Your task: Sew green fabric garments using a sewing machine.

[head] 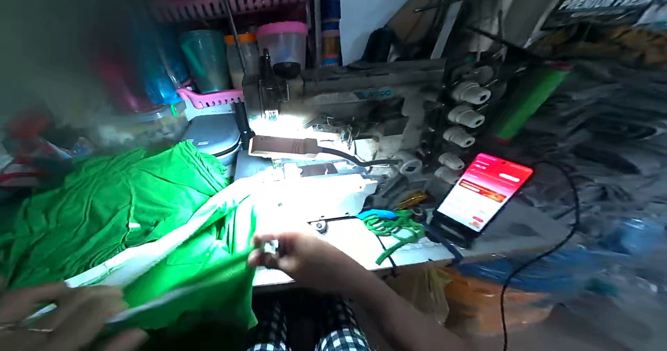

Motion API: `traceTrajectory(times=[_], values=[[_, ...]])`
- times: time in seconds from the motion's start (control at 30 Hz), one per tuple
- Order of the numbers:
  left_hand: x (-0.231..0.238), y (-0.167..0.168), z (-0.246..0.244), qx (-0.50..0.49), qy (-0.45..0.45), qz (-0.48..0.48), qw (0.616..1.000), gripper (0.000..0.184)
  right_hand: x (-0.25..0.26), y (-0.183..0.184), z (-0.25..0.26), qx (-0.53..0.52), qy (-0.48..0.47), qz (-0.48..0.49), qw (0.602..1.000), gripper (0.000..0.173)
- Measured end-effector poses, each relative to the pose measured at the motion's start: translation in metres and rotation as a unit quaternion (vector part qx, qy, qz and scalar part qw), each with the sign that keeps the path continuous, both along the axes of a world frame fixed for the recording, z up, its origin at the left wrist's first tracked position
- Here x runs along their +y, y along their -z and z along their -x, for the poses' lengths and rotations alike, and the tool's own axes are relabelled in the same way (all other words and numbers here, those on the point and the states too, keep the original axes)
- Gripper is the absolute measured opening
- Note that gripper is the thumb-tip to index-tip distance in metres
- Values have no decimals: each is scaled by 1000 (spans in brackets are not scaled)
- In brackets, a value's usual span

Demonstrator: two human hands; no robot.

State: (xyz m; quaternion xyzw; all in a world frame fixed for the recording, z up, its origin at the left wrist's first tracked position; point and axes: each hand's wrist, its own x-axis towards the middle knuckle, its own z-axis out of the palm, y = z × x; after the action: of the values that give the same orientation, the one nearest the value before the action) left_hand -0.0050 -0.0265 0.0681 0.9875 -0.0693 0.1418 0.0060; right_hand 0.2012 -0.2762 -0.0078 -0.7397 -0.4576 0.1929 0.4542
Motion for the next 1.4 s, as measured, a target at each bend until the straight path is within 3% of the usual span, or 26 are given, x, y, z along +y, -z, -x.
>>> traceTrajectory(times=[0.1,0.17,0.23,0.3,0.37,0.5,0.6,0.7,0.8,0.97,1.1,1.2,1.3,1.4], values=[[-43,42,-28,18,62,59,996,63,-14,5,64,-50,-40,-141,988,22],[-75,82,-62,-51,98,106,988,39,-22,6,88,-54,-7,-164,985,19],[-79,123,-108,-178,100,104,973,19,-31,14,94,-32,36,-185,982,21],[-59,153,-147,-244,88,76,963,24,-39,31,97,-7,73,-200,977,22],[-35,160,-169,-258,89,45,961,28,-44,57,97,3,118,-207,971,23],[-14,144,-179,-292,102,4,951,29,-42,96,81,-4,189,-221,957,23],[-14,125,-188,-283,91,9,955,25,-31,108,58,-31,244,-224,943,23],[-12,107,-205,-271,84,-3,959,21,-16,112,35,13,277,-222,935,24],[-7,97,-223,-193,56,-27,979,10,-5,109,9,22,281,-230,932,22],[-5,85,-254,-108,-17,3,994,10,9,94,-26,20,305,-182,934,25],[-1,56,-259,21,-44,-68,997,19,17,71,-48,93,283,-153,942,28],[26,24,-242,64,20,-103,992,34,16,59,-62,126,250,-141,950,30],[43,-15,-198,-45,105,-120,986,21,13,56,-70,124,212,-141,959,27],[-17,-79,-113,45,-8,-113,993,19,1,42,-56,103,170,-88,976,28]])
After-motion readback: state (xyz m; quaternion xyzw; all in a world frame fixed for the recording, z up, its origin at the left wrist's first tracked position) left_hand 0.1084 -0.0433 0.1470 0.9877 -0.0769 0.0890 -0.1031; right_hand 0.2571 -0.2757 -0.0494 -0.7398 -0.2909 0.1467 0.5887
